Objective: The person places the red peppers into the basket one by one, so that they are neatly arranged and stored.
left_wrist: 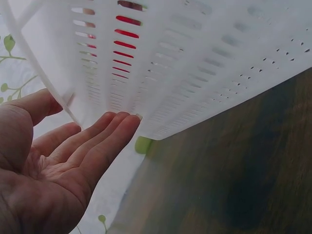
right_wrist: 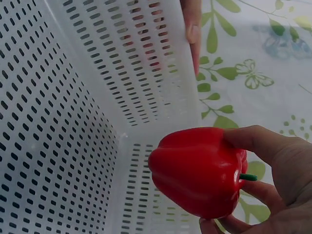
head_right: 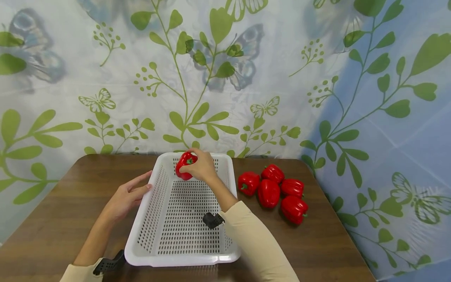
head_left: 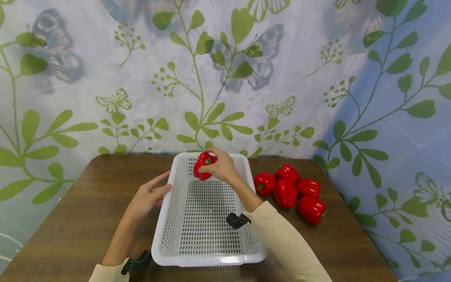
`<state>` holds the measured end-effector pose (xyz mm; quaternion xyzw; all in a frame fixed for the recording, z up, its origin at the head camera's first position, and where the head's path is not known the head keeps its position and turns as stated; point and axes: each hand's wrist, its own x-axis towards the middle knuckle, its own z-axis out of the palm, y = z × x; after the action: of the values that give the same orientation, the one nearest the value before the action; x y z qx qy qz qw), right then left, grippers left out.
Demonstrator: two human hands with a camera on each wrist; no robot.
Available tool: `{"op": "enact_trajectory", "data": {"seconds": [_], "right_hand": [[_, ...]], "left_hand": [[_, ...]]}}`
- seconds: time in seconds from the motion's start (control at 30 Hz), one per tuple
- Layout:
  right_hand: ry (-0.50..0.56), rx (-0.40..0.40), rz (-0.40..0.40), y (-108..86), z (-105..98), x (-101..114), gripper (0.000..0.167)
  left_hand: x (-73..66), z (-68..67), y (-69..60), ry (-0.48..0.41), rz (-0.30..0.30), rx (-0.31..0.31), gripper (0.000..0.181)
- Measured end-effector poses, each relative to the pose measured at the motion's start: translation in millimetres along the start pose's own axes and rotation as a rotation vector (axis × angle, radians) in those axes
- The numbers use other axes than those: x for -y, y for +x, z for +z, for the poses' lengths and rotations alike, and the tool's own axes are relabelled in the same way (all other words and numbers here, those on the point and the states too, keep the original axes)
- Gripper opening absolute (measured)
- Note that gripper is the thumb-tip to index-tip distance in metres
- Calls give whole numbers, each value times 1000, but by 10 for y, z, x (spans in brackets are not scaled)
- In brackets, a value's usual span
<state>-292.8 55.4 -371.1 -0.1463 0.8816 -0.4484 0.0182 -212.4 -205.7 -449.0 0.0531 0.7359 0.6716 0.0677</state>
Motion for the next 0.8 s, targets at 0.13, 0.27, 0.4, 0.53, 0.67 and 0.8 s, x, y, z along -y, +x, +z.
{"op": "enact_trajectory", "data": {"seconds": [0.13, 0.27, 0.4, 0.53, 0.67, 0.8], "right_hand": [[-56, 7, -2, 48, 90, -1, 58], [-78, 20, 22, 83, 177, -10, 58], [-78, 23, 36, 111, 252, -17, 59], [-91, 18, 16, 140, 314, -17, 60], [-118, 15, 11, 167, 354, -25, 62], [-145, 17, 28, 183, 375, -50, 60]], "left_hand": [[-6, -7, 11, 3, -2, -4, 65], [-9, -17, 17, 9, -9, -7, 65], [-9, -32, 20, 17, -16, -9, 65], [-19, -53, 25, 29, -13, -8, 65], [-32, -72, 36, 30, -10, 2, 65], [-47, -82, 56, 27, -8, 12, 65]]}}
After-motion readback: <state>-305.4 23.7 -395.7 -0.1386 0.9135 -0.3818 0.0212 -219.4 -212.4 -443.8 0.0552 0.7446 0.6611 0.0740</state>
